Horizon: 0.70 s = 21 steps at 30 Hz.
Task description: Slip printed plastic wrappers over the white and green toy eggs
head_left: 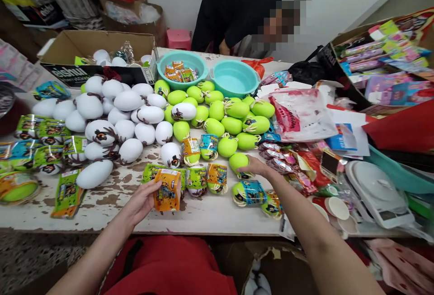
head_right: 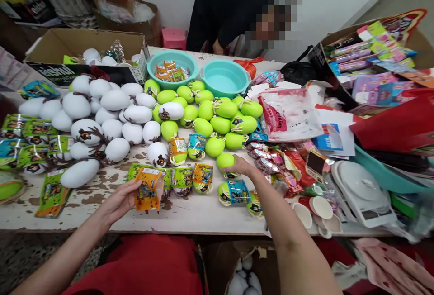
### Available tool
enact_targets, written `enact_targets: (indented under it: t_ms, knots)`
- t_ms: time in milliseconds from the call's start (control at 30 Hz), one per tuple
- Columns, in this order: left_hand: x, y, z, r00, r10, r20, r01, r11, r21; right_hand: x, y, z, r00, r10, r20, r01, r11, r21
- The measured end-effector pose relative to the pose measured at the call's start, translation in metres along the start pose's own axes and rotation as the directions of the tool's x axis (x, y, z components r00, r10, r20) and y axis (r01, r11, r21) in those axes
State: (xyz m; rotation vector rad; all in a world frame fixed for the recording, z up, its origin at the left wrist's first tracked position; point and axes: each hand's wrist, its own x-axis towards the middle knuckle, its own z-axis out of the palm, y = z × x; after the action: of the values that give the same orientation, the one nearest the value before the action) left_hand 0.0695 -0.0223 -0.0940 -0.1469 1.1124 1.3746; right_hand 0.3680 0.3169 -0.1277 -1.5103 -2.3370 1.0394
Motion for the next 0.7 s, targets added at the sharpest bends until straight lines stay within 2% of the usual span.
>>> enact_targets:
  t_ms: [100, 167, 233, 267, 300, 367, 433, 500, 600, 700]
  knots:
    - [0.002, 0.007, 0.013, 0.999, 0.018, 0.039, -0.019, 0.999, 0.026, -0.02, -0.014, -0.007, 0.997, 0.02, 0.081, -0.027, 0.996, 0.088]
    - [0.002, 0.011, 0.022, 0.998, 0.031, 0.063, -0.035, 0.997, 0.062, -0.043, -0.031, -0.014, 0.992, 0.058, 0.11, -0.083, 0.968, 0.236]
    - [0.001, 0.013, 0.034, 0.995, 0.032, 0.089, -0.04, 0.994, 0.098, -0.076, -0.055, -0.014, 0.976, 0.079, 0.202, -0.161, 0.889, 0.429]
    - [0.0, 0.014, 0.04, 0.994, 0.023, 0.106, -0.035, 0.993, 0.115, -0.093, -0.068, -0.01, 0.956, 0.061, 0.287, -0.207, 0.834, 0.512]
    - [-0.001, 0.014, 0.047, 0.992, 0.008, 0.129, -0.025, 0.991, 0.131, -0.111, -0.081, -0.003, 0.92, 0.022, 0.392, -0.261, 0.78, 0.569]
    - [-0.005, 0.014, 0.059, 0.98, -0.038, 0.197, 0.006, 0.987, 0.162, -0.141, -0.105, 0.018, 0.806, -0.073, 0.587, -0.379, 0.698, 0.608]
    - [-0.008, 0.014, 0.069, 0.961, -0.074, 0.265, 0.018, 0.978, 0.206, -0.161, -0.121, 0.039, 0.703, -0.149, 0.696, -0.451, 0.663, 0.598]
    - [-0.01, 0.014, 0.073, 0.952, -0.093, 0.29, 0.009, 0.961, 0.276, -0.172, -0.129, 0.056, 0.66, -0.201, 0.724, -0.458, 0.656, 0.6]
    - [-0.011, 0.012, 0.073, 0.943, -0.175, 0.283, 0.051, 0.916, 0.399, -0.179, -0.133, 0.071, 0.643, -0.257, 0.722, -0.462, 0.622, 0.632]
    - [-0.014, 0.008, 0.072, 0.919, -0.256, 0.298, 0.073, 0.857, 0.51, -0.183, -0.137, 0.084, 0.628, -0.282, 0.726, -0.524, 0.536, 0.662]
